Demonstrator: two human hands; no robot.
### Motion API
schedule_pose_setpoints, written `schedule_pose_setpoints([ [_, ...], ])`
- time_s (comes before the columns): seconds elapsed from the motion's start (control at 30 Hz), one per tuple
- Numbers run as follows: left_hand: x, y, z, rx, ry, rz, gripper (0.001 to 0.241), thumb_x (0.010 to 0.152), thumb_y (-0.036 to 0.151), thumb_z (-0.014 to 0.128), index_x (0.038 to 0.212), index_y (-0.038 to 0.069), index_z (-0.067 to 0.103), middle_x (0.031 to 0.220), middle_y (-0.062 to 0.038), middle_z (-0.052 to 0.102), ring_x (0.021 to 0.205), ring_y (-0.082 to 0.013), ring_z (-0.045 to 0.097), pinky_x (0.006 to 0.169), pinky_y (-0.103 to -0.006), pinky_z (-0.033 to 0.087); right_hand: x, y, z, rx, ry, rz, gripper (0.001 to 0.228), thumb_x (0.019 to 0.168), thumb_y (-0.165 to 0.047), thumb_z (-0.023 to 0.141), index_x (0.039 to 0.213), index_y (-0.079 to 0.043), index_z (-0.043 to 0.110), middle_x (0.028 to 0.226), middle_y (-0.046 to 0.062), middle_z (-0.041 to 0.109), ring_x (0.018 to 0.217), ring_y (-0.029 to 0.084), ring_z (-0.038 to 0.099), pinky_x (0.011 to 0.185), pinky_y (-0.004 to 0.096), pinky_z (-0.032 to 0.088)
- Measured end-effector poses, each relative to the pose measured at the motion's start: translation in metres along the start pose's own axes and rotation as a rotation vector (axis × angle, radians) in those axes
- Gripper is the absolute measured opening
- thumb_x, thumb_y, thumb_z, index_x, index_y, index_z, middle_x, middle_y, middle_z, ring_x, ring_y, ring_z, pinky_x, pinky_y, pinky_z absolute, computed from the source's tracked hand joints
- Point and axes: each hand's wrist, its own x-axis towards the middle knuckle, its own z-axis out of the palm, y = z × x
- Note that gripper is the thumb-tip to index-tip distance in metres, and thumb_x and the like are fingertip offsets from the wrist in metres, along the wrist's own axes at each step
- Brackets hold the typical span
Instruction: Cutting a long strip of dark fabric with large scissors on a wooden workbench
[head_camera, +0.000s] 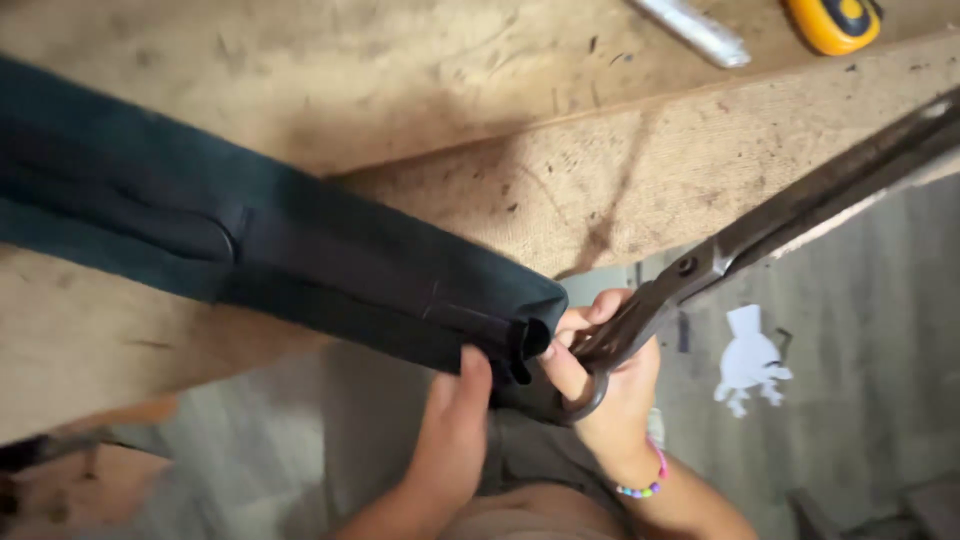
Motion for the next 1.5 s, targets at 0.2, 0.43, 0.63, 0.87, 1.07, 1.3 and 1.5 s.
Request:
schedule_pose_setpoints([
  [0.2,-0.022,0.141,0.015,1.23,-0.364,0.876,0.036,0.09,0.051,0.068,0.096,0.016,0.075,0.091,-0.002,0.075,0.083,-0.0219,0.072,0.078,-0.0347,0.053,0.022,-0.023,-0.003,0.129,-0.079,0.01,0.048,0.085,0.012,0.07,0.108,-0.015,0.037,0.08,0.009,0.061,0.058,0.008,0.044,0.057,0.019,0.039],
  [0.43,0.066,0.198,0.117,1.808,-0.752,0.583,0.04,0.087,0.059,0.065,0.104,0.025,0.078,0.094,-0.007,0.079,0.094,-0.0373,0.07,0.074,-0.0514,0.051,0.028,-0.045,-0.027,0.016,0.004,-0.033,0.046,0.083,0.01,0.074,0.108,-0.013,0.042,0.085,0.006,0.072,0.062,0.004,0.052,0.065,0.02,0.046],
  [0.63,0.132,0.218,0.142,1.44,-0.95,0.639,0.036,0.087,0.045,0.074,0.071,0.014,0.069,0.062,-0.004,0.066,0.064,-0.0209,0.062,0.066,-0.0377,0.042,0.024,-0.053,-0.074,-0.035,-0.245,0.04,0.095,0.079,-0.086,0.067,0.121,-0.002,0.05,0.077,0.002,0.065,0.06,0.008,0.055,0.057,0.022,0.047],
  [0.87,0.167,0.227,0.16,1.519,-1.185,0.29,0.029,0.098,0.033,0.068,0.08,0.01,0.071,0.063,0.003,0.06,0.064,-0.0086,0.052,0.068,-0.0301,0.045,0.035,-0.042,-0.059,-0.212,-0.41,0.059,0.099,0.082,-0.095,0.052,0.128,-0.007,0.055,0.076,0.001,0.053,0.064,0.011,0.051,0.059,0.026,0.046],
  [1.07,0.174,0.224,0.161,1.546,-1.104,0.248,0.022,0.091,0.033,0.064,0.088,0.017,0.079,0.078,-0.004,0.079,0.074,-0.0146,0.072,0.068,-0.0335,0.046,0.056,-0.04,-0.04,-0.242,-0.389,0.122,0.098,0.081,-0.101,0.043,0.103,-0.007,0.054,0.072,-0.002,0.053,0.062,0.009,0.045,0.058,0.027,0.036],
  [1.3,0.182,0.21,0.148,1.373,-0.992,0.226,0.022,0.086,0.032,0.065,0.072,0.015,0.069,0.073,-0.003,0.066,0.071,-0.0155,0.061,0.067,-0.0339,0.045,0.058,-0.031,-0.04,-0.339,-0.347,0.161,0.116,0.079,-0.107,0.04,0.121,0.0,0.055,0.064,-0.002,0.055,0.054,0.007,0.043,0.047,0.026,0.034],
  [1.5,0.182,0.201,0.146,1.505,-0.944,0.302,0.056,0.091,0.037,0.069,0.056,0.013,0.033,0.053,-0.013,0.037,0.054,-0.0313,0.036,0.057,-0.0437,0.031,0.06,-0.038,-0.038,-0.339,-0.363,0.249,0.123,0.074,-0.108,0.039,0.132,0.001,0.051,0.06,-0.003,0.042,0.053,0.006,0.029,0.046,0.027,0.025],
])
